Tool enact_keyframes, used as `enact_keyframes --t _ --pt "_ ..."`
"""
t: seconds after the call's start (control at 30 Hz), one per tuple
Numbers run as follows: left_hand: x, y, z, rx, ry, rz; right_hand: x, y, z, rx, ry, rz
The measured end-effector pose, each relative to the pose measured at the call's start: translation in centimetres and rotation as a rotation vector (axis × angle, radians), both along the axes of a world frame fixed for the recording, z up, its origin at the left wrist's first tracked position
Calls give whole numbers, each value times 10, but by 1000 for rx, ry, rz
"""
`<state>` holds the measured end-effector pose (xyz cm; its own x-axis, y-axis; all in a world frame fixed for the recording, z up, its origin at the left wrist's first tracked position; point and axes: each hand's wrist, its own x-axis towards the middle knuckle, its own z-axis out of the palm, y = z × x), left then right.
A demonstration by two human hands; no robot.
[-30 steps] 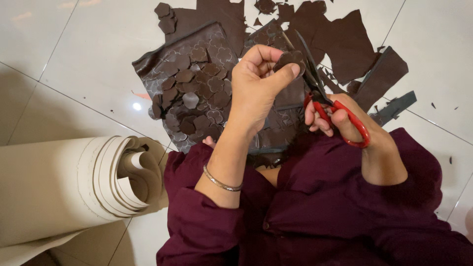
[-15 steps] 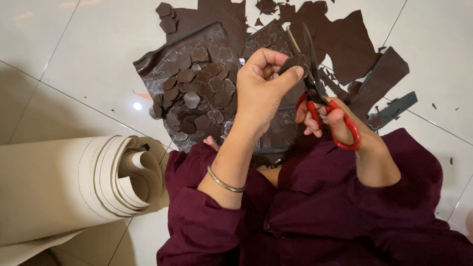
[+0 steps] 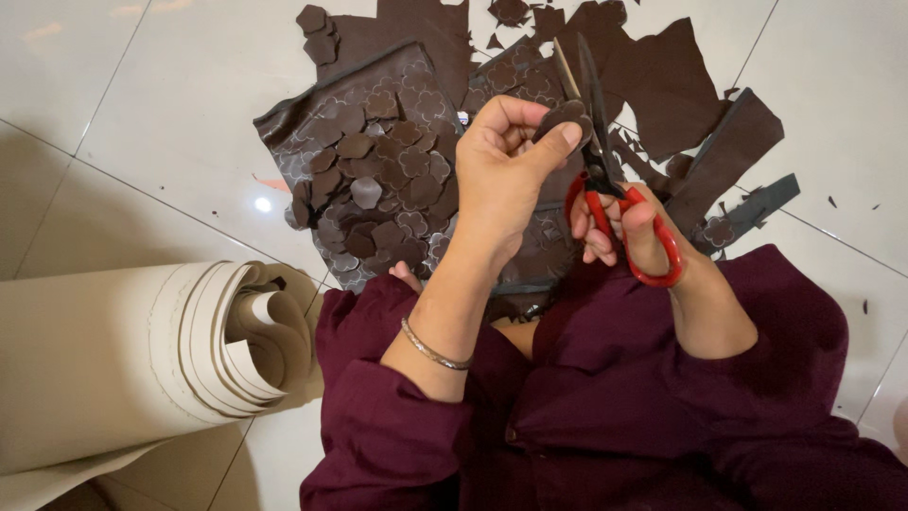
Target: The person sits on the floor and uses red-handled scissors to cut small, flower-shaped pieces from a sheet of brown material. They repeatedly pick up a piece, trim the edges to refine the shape, and place the finished cutout onto a growing pile on the floor.
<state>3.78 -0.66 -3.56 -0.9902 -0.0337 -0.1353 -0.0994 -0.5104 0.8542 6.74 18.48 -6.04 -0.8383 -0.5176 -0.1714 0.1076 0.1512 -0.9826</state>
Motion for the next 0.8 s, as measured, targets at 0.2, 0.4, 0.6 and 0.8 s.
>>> enact_keyframes --t 0.2,0.4,0.6,0.8 --pt "-3 -8 2 -13 0 -63 -3 20 4 24 -69 70" --pt "-8 -20 4 -114 -11 -154 -9 33 -1 86 -17 54" --pt "-8 -52 -25 -1218 202 -9 -20 40 6 238 32 -129" --pt "-33 -61 -59 -2007 -168 -60 -21 46 11 307 -7 -278"
